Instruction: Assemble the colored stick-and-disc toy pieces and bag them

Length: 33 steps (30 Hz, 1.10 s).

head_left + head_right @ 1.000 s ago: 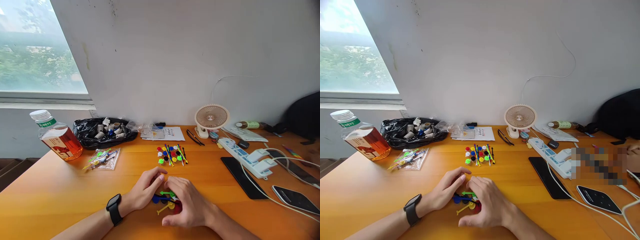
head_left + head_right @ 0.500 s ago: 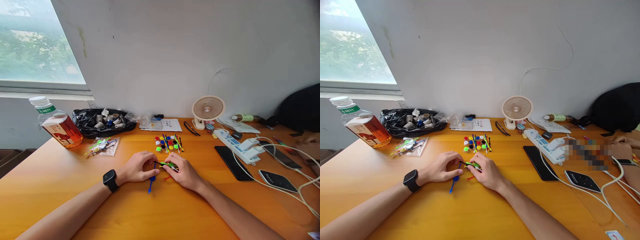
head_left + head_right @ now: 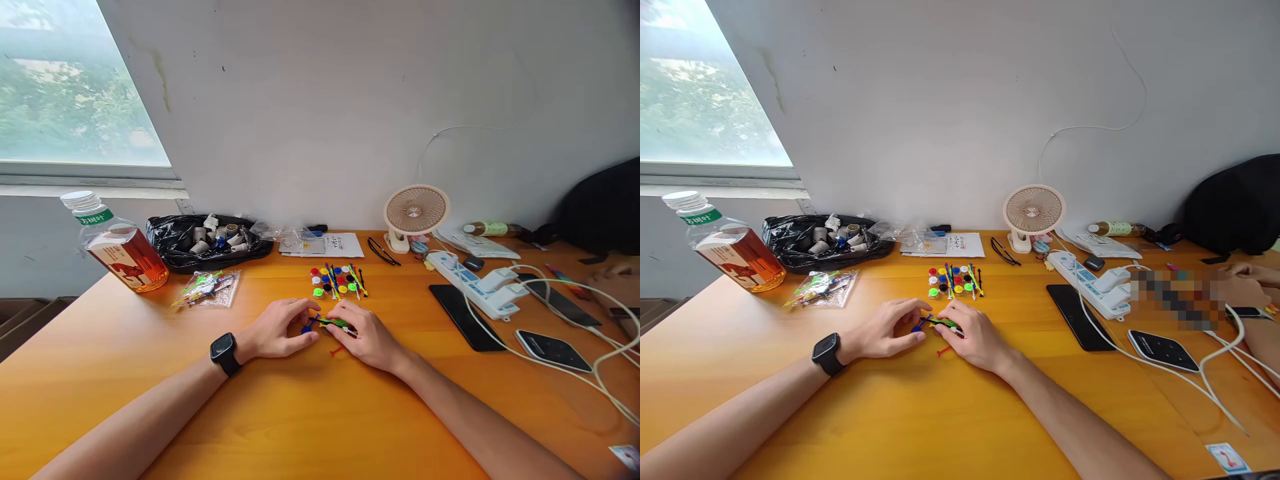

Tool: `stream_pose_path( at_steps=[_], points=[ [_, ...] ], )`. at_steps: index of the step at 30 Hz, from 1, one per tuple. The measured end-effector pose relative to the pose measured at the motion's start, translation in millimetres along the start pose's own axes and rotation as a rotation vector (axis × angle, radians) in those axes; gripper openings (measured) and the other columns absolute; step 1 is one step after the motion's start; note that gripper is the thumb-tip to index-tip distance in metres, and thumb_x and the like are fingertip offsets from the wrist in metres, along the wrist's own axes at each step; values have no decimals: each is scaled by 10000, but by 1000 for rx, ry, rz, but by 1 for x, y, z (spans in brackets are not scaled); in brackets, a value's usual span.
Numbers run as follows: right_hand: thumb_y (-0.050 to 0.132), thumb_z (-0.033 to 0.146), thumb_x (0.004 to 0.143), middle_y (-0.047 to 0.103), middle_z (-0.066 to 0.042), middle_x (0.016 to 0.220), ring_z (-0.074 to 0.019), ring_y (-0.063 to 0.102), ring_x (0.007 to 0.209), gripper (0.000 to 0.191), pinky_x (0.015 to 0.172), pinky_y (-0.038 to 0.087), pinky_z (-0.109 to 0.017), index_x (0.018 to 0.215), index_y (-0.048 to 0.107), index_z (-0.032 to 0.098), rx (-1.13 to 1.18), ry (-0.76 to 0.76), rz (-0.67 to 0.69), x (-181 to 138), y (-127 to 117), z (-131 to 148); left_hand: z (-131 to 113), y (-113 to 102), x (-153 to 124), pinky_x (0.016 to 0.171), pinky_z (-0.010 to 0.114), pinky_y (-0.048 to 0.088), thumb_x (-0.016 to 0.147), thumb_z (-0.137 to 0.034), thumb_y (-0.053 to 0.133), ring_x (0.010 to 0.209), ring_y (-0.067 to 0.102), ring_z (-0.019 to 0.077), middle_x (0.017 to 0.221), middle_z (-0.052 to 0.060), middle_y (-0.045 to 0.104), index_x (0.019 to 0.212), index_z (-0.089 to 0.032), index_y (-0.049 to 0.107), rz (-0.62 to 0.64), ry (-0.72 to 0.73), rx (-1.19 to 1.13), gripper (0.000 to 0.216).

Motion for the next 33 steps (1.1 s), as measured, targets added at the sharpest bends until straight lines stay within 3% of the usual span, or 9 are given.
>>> stream_pose_path(
  at_steps=[3,6,11,15,18,23,26,33],
  points=[
    [613,325,1062,697,-67,1190,-220,682,1080,236,961,538,-348,1284,653,256,53,-15,-19,0,2,2,-1,1,-1,761,286,484,928,-350,692,824,618,172,952,19,680,1323,-220,608,10,35,-1,425],
    [572,379,1083,683,-82,1218,-225,671,1077,283,955,545,-352,1335,613,256,88,15,-102,-1,4,3,-1,1,0,755,300,478,961,-384,666,834,603,186,965,39,658,1282,-210,631,-7,29,47,367],
    [456,412,1120,682,-94,1146,-234,651,986,278,912,538,-379,1258,627,242,109,69,-254,-3,-1,6,-6,-1,1,947,359,503,1067,-388,498,1050,617,239,1209,122,629,1325,-198,621,3,90,60,343],
    [412,437,1131,681,-88,1112,-246,644,1032,309,919,513,-381,1152,648,238,180,132,-352,-3,-7,4,-7,2,1,991,397,507,1023,-554,594,1107,621,275,1280,138,631,1411,-210,565,32,126,84,520],
    [420,484,1123,675,-76,1067,-245,638,1008,342,914,504,-376,1114,655,235,245,183,-352,-2,-3,0,-8,6,1,1012,435,504,932,-662,683,1133,625,310,1310,151,642,1446,-217,543,61,176,138,694],
    [394,592,1105,676,-68,1083,-249,642,1038,435,922,525,-375,1152,656,248,448,290,-255,-2,8,-4,-12,12,0,1015,452,505,884,-694,725,1128,645,321,1289,147,671,1448,-217,539,83,215,167,763],
    [376,609,1106,670,-67,1182,-249,626,1141,452,994,516,-382,1205,640,256,520,302,-175,-2,11,1,-15,14,-1,983,444,517,891,-633,742,1100,656,313,1267,141,685,1442,-208,532,79,222,160,727],
    [362,520,1134,648,-84,1205,-255,576,1233,423,1142,415,-436,1127,683,244,372,176,-168,1,9,5,-13,18,-1,979,422,522,852,-209,677,1086,659,281,1243,106,699,1422,-221,534,68,232,145,588]
  ],
)
Point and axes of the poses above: each hand's wrist, its own x-axis towards the middle knuckle, its own y-axis out of the palm, z = x × y, the point moved 4 cm from there along x, towards the middle knuckle
